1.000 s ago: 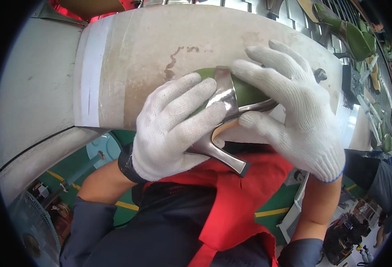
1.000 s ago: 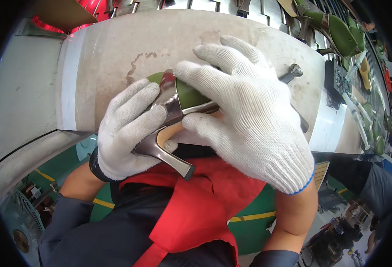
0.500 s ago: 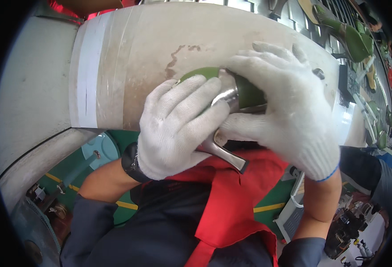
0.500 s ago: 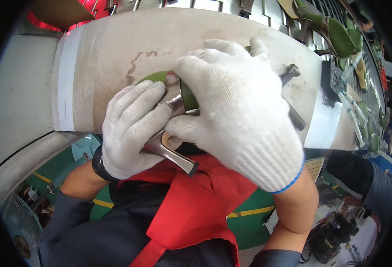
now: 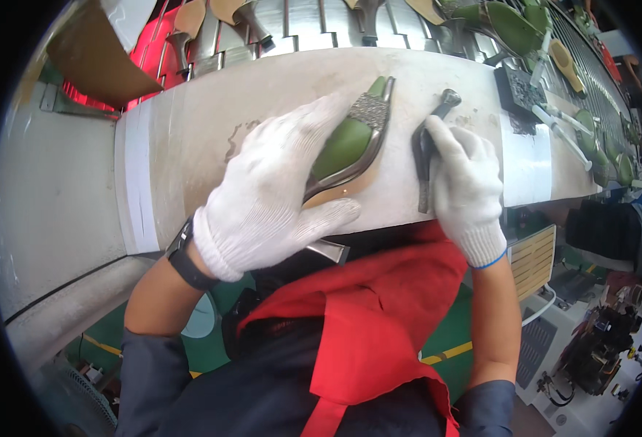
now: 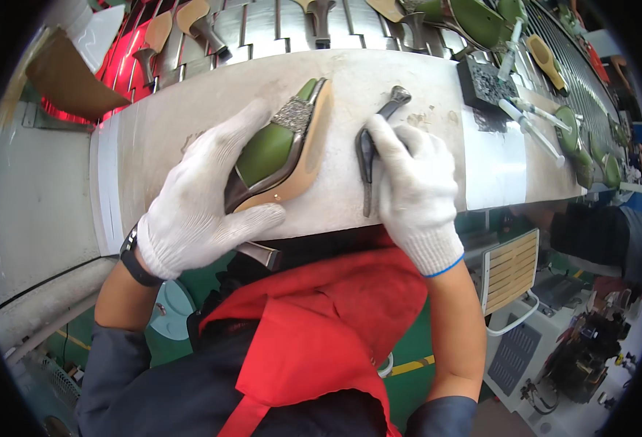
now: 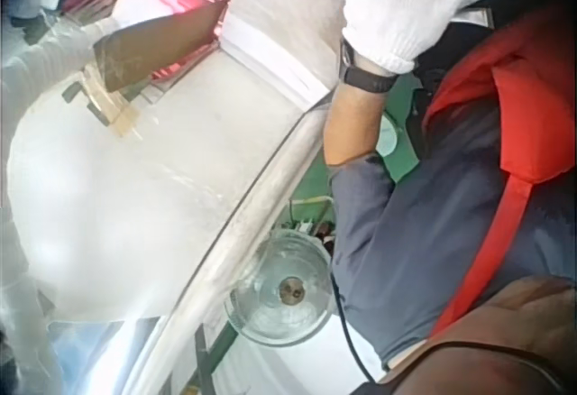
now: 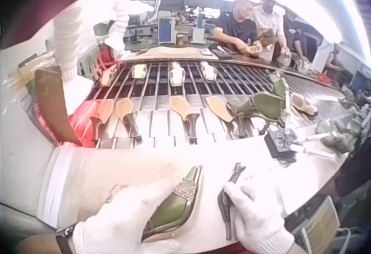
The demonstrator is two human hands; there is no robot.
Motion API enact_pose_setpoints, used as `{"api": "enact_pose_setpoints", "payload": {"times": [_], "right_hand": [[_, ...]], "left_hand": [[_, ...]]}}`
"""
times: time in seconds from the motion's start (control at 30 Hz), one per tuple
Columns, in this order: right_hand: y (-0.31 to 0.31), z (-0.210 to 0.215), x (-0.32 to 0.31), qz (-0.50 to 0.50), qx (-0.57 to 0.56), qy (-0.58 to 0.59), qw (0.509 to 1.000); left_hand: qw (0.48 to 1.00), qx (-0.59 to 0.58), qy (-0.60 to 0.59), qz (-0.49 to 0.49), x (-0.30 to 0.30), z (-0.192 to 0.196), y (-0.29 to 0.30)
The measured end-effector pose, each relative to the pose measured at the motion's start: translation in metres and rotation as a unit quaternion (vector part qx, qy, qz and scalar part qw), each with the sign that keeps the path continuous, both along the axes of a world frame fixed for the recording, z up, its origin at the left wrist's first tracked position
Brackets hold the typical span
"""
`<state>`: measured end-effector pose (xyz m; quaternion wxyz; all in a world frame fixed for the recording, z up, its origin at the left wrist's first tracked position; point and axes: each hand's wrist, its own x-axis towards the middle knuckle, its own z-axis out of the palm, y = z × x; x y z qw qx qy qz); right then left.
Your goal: The person attaches outsoles onto high-heeled shoe lasts by hand, presses them into place, and hammers along the edges of the soles and heels with a hammer.
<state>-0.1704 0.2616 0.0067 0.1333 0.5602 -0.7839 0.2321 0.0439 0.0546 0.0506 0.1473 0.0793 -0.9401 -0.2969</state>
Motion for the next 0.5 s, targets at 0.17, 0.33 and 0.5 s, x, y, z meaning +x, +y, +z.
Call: {"api": "enact_pose_setpoints", "payload": {"times": [0.17, 0.33, 0.5], "right_hand": [[-0.01, 0.016, 0.007, -0.087, 0.063, -0.109, 0.988], [-0.012, 0.043, 0.021, 0.023, -0.155, -0.603, 0.782], [-0.01, 0.028, 0.024, -0.032, -0.134, -0.713, 0.688]], "left_hand": [[0.999, -0.003, -0.04, -0.029, -0.03, -0.002, -0.002], [0.998, 0.014, -0.043, -0.04, -0.031, -0.001, -0.005], [0.997, 0.029, -0.064, -0.045, -0.033, 0.004, -0.007]]}}
